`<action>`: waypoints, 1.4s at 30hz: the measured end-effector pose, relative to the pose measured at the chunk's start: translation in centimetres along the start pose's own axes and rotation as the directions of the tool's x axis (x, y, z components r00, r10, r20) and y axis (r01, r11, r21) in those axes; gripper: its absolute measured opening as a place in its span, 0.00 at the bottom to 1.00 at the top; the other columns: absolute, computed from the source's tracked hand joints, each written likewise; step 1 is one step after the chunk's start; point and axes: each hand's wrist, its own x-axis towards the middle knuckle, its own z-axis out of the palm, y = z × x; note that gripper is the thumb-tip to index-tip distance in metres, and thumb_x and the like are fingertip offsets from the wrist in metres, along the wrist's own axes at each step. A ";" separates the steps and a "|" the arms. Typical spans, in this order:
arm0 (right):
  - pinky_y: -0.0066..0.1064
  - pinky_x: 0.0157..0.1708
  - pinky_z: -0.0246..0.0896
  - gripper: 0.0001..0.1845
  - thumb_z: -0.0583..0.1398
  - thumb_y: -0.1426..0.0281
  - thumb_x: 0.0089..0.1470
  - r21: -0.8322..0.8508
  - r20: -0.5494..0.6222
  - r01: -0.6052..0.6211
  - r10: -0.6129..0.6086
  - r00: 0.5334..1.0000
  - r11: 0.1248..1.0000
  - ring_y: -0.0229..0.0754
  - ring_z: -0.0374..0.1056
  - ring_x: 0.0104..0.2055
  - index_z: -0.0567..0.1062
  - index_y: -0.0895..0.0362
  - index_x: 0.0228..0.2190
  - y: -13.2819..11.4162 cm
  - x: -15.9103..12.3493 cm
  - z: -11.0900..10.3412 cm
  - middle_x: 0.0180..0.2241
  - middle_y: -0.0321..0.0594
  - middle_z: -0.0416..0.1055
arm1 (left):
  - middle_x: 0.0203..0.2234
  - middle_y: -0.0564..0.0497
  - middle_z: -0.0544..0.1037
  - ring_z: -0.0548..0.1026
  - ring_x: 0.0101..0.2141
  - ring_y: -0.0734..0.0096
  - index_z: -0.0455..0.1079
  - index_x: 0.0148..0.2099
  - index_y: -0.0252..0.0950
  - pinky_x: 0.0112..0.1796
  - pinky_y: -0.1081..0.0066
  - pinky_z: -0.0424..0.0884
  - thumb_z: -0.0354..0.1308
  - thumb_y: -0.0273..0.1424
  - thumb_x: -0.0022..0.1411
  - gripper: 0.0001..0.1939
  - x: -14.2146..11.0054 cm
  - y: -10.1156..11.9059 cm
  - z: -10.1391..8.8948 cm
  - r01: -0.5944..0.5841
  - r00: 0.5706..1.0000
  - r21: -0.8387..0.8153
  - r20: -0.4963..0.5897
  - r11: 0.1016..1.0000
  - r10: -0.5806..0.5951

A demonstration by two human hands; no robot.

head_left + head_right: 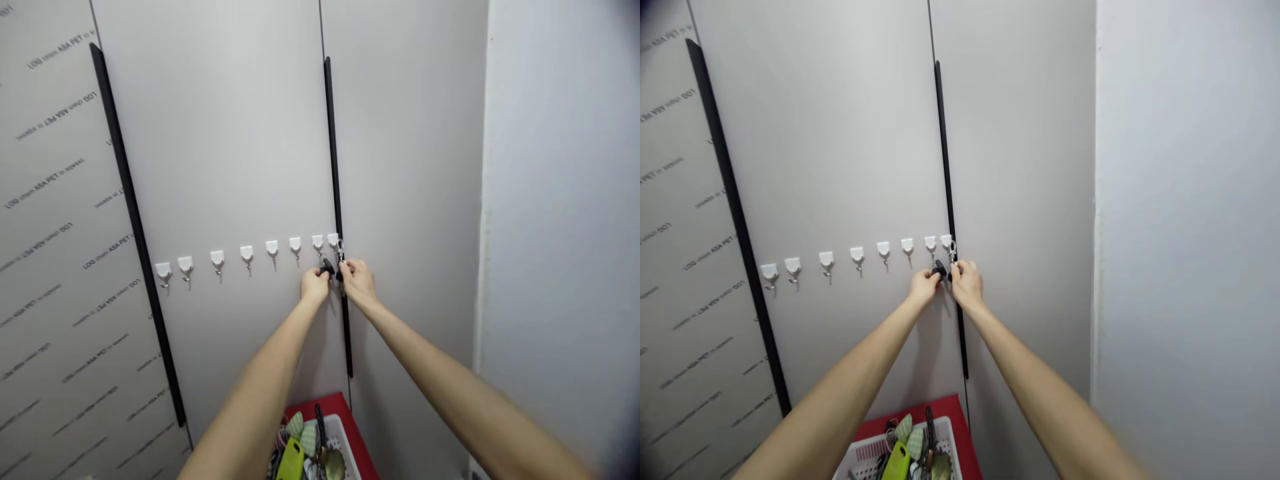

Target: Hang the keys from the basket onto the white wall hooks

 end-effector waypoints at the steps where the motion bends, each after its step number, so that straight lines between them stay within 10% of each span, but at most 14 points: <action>1: 0.24 0.24 0.47 0.16 0.43 0.63 0.44 0.051 -0.023 0.003 -0.002 1.000 0.999 0.35 0.56 0.25 0.66 0.58 0.22 -0.3 0.6 -0.5 0.21 0.37 0.61 | 0.25 0.47 0.70 0.67 0.28 0.72 0.63 0.27 0.31 0.27 0.74 0.61 0.45 0.31 0.46 0.09 0.3 0.6 -0.1 -0.012 1.000 -0.010 -0.007 1.000 0.012; 12: 0.22 0.21 0.49 0.14 0.44 0.64 0.44 0.444 0.037 0.106 -0.136 0.990 0.890 0.31 0.55 0.20 0.63 0.59 0.21 -4.6 0.6 -2.5 0.17 0.32 0.59 | 0.16 0.54 0.65 0.63 0.19 0.82 0.59 0.24 0.32 0.21 0.80 0.59 0.44 0.28 0.45 0.05 -0.6 5.2 -4.9 -0.270 0.959 -0.179 0.033 0.946 0.280; 15: 0.21 0.19 0.49 0.13 0.44 0.64 0.44 0.484 0.279 -0.021 -0.131 0.951 0.875 0.30 0.55 0.19 0.61 0.60 0.19 -4.0 -3.0 -1.5 0.15 0.32 0.58 | 0.14 0.55 0.63 0.62 0.16 0.82 0.58 0.24 0.32 0.18 0.80 0.58 0.44 0.27 0.45 0.04 -3.7 1.6 -5.3 -0.132 0.969 -0.219 0.176 0.967 0.172; 23: 0.21 0.17 0.43 0.12 0.48 0.69 0.41 0.133 0.849 -0.011 -0.108 0.518 0.991 0.28 0.49 0.16 0.62 0.61 0.13 1.9 -18.0 3.6 0.12 0.31 0.55 | 0.11 0.58 0.60 0.58 0.14 0.84 0.58 0.21 0.32 0.18 0.80 0.54 0.45 0.21 0.42 0.03 -16.0 -14.9 -4.2 0.353 0.852 -0.061 0.434 0.934 -0.293; 26: 0.22 0.18 0.44 0.14 0.50 0.65 0.40 0.070 0.886 -0.057 -0.036 0.462 0.996 0.29 0.51 0.17 0.62 0.61 0.12 2.4 -19.6 4.5 0.11 0.32 0.56 | 0.14 0.58 0.62 0.60 0.18 0.83 0.59 0.21 0.32 0.22 0.79 0.56 0.50 0.25 0.40 0.01 -17.5 -17.6 -5.1 0.367 0.851 0.006 0.401 0.930 -0.339; 29: 0.23 0.18 0.47 0.23 0.42 0.56 0.43 0.170 0.892 -0.396 0.030 0.451 0.902 0.30 0.53 0.16 0.59 0.60 0.12 0.5 -18.3 4.6 0.12 0.34 0.57 | 0.15 0.55 0.64 0.62 0.19 0.81 0.58 0.21 0.33 0.23 0.78 0.57 0.46 0.39 0.44 0.13 -16.3 -16.7 -7.0 0.458 0.849 -0.189 0.384 0.869 -0.363; 32: 0.23 0.15 0.46 0.28 0.34 0.50 0.42 0.325 0.925 -0.704 -0.057 0.375 0.632 0.29 0.50 0.12 0.52 0.58 0.10 -2.8 -16.1 4.4 0.10 0.31 0.52 | 0.09 0.56 0.60 0.58 0.13 0.82 0.52 0.16 0.34 0.18 0.78 0.54 0.32 0.50 0.46 0.25 -14.2 -13.5 -9.1 0.542 0.803 -0.401 0.506 0.738 -0.314; 36: 0.23 0.12 0.42 0.29 0.30 0.48 0.40 0.411 0.911 -0.796 -0.227 0.344 0.445 0.28 0.42 0.10 0.47 0.57 0.08 -6.2 -14.2 3.9 0.07 0.29 0.44 | 0.05 0.56 0.52 0.50 0.09 0.83 0.46 0.12 0.35 0.14 0.78 0.47 0.24 0.52 0.44 0.28 -12.4 -9.9 -11.0 0.475 0.827 -0.535 0.542 0.698 -0.147; 42: 0.22 0.12 0.40 0.30 0.30 0.47 0.39 0.418 0.899 -0.804 -0.320 0.299 0.424 0.27 0.41 0.09 0.47 0.57 0.08 -7.1 -13.8 3.7 0.06 0.29 0.44 | 0.04 0.56 0.50 0.48 0.08 0.84 0.46 0.11 0.35 0.13 0.78 0.44 0.25 0.53 0.44 0.28 -12.5 -9.4 -11.9 0.464 0.816 -0.589 0.575 0.662 -0.059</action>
